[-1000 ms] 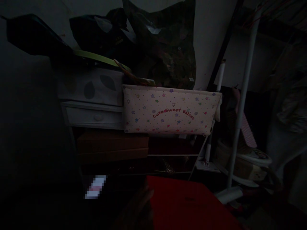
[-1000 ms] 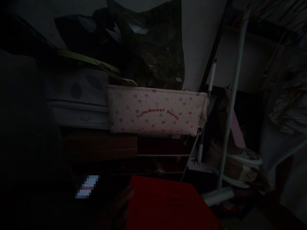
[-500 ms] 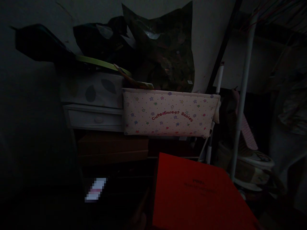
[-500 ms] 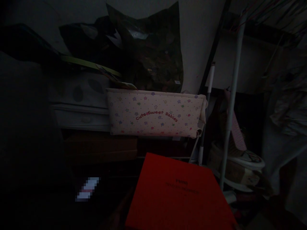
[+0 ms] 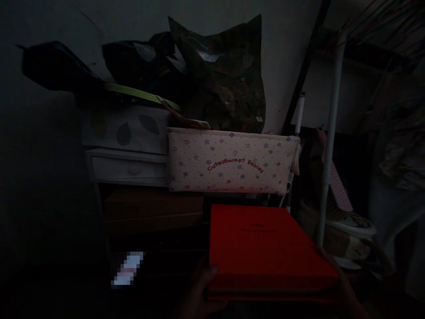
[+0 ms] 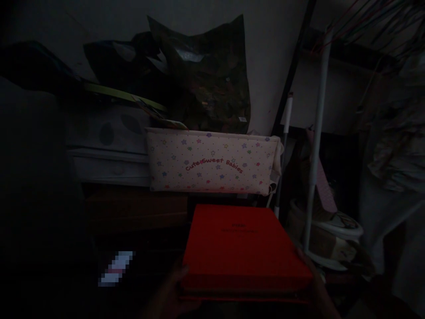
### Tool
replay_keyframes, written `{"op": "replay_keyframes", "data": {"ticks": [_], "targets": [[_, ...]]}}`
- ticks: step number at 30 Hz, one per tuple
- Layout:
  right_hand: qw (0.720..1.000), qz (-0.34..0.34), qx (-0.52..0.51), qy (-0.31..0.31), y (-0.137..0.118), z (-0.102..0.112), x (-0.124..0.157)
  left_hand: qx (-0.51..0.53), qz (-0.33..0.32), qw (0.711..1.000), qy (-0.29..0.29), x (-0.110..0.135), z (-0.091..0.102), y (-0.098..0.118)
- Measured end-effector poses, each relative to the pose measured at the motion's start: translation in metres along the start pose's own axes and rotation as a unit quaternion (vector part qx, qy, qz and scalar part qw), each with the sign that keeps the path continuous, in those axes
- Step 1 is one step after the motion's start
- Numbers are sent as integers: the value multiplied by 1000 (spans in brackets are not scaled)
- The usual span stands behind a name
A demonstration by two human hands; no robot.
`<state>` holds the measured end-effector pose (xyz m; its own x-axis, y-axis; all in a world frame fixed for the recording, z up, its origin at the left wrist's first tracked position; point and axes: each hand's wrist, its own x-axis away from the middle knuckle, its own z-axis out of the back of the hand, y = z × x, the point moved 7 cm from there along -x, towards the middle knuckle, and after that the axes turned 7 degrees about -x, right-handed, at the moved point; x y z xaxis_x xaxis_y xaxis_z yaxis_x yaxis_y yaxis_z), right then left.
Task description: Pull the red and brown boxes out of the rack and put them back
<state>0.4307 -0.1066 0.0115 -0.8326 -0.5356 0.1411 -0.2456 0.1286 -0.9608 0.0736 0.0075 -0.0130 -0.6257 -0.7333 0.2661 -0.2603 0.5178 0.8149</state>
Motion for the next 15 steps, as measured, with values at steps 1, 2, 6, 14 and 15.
{"op": "replay_keyframes", "data": {"ticks": [1, 2, 6, 14, 15], "targets": [[1000, -2, -10, -19, 0, -3, -6, 1, -5, 1000, -1, -1, -2, 0], [999, -6, -21, -44, 1, -6, -11, 2, -5, 1000, -6, -1, -4, -1], [995, -26, -42, -90, 8, -9, -26, -2, -7, 1000, -19, -2, -10, 1], [998, 59, -18, -25, -6, -10, -22, -24, -53, 998, -16, 1, -13, 24], [996, 69, -26, -44, -9, -18, -20, -22, -56, 998, -8, 0, -11, 27]]}}
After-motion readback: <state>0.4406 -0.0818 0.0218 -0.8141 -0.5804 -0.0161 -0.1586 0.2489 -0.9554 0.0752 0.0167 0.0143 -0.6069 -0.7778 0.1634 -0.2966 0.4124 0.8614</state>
